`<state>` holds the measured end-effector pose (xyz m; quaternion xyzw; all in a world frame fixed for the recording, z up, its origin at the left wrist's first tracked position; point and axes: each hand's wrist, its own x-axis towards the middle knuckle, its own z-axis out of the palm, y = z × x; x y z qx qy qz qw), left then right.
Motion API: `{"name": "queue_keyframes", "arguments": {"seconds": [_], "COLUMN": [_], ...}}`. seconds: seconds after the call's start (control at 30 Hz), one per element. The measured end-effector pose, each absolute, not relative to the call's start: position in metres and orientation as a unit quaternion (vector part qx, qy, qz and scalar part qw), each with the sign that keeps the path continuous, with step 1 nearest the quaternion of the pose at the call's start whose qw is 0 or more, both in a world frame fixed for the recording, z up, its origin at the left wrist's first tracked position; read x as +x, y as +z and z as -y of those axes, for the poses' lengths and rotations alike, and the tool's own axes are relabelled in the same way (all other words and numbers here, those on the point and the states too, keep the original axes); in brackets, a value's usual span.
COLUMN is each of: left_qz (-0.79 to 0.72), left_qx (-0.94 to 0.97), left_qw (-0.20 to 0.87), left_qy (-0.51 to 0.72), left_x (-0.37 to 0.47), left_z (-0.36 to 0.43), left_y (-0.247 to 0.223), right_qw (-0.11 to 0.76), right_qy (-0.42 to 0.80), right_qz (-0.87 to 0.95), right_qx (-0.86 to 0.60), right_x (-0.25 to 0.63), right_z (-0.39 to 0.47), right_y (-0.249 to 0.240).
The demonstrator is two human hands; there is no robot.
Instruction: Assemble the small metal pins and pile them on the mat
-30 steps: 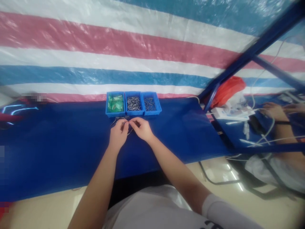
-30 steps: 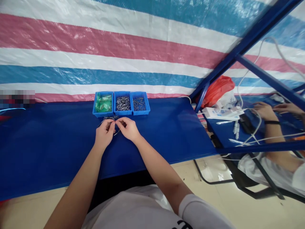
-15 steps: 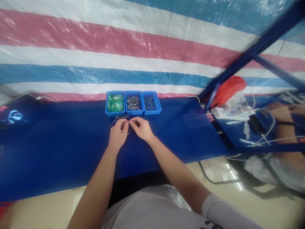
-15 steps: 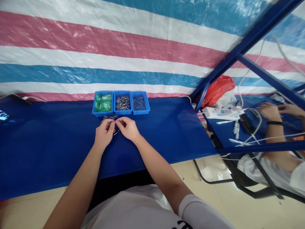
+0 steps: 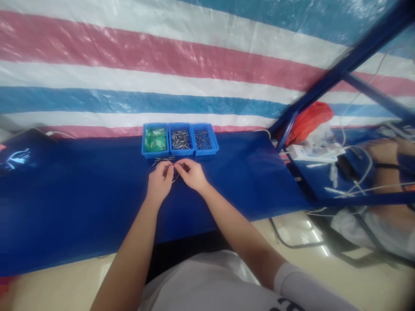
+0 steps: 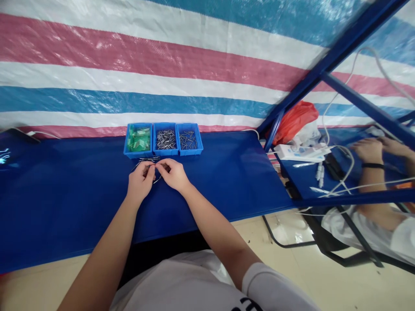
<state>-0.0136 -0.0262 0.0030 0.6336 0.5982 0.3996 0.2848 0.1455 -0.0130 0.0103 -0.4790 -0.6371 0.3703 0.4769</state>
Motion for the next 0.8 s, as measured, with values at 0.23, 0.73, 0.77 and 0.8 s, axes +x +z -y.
{"name": "queue_keyframes", "arguments": {"seconds": [0.23, 0.73, 0.77, 0.8], "left_qz": [-0.598, -0.598, -0.599, -0.6], "left_qx": [0.634, 0.633, 0.633, 0.634], "left_qw": [0.283, 0.285, 0.284, 0.283], "left_qy": [0.401, 0.4, 0.399, 0.398], "left_x": [-0.0132, -0.0124, -0.0126, -0.0127], "left_z": [0.026, 0.0263, 0.0262, 0.0262], "left_y": [0.0029, 0.0051, 0.0051, 0.0049], "right_qw": [0.479, 0.47, 0.469, 0.467], "right_qy": [0.372, 0.375, 0.375, 0.375], "right_qz": [0.637, 0.638, 0.638, 0.638], "right_qx": [-0.476, -0.482, -0.483, -0.484], "right_x": [0.1449, 0.1454, 0.1453, 0.1453], "right_z": [0.0129, 0.0128, 0.0128, 0.0127], "right_y": [0.0111, 0.0114, 0.0113, 0.0112]}}
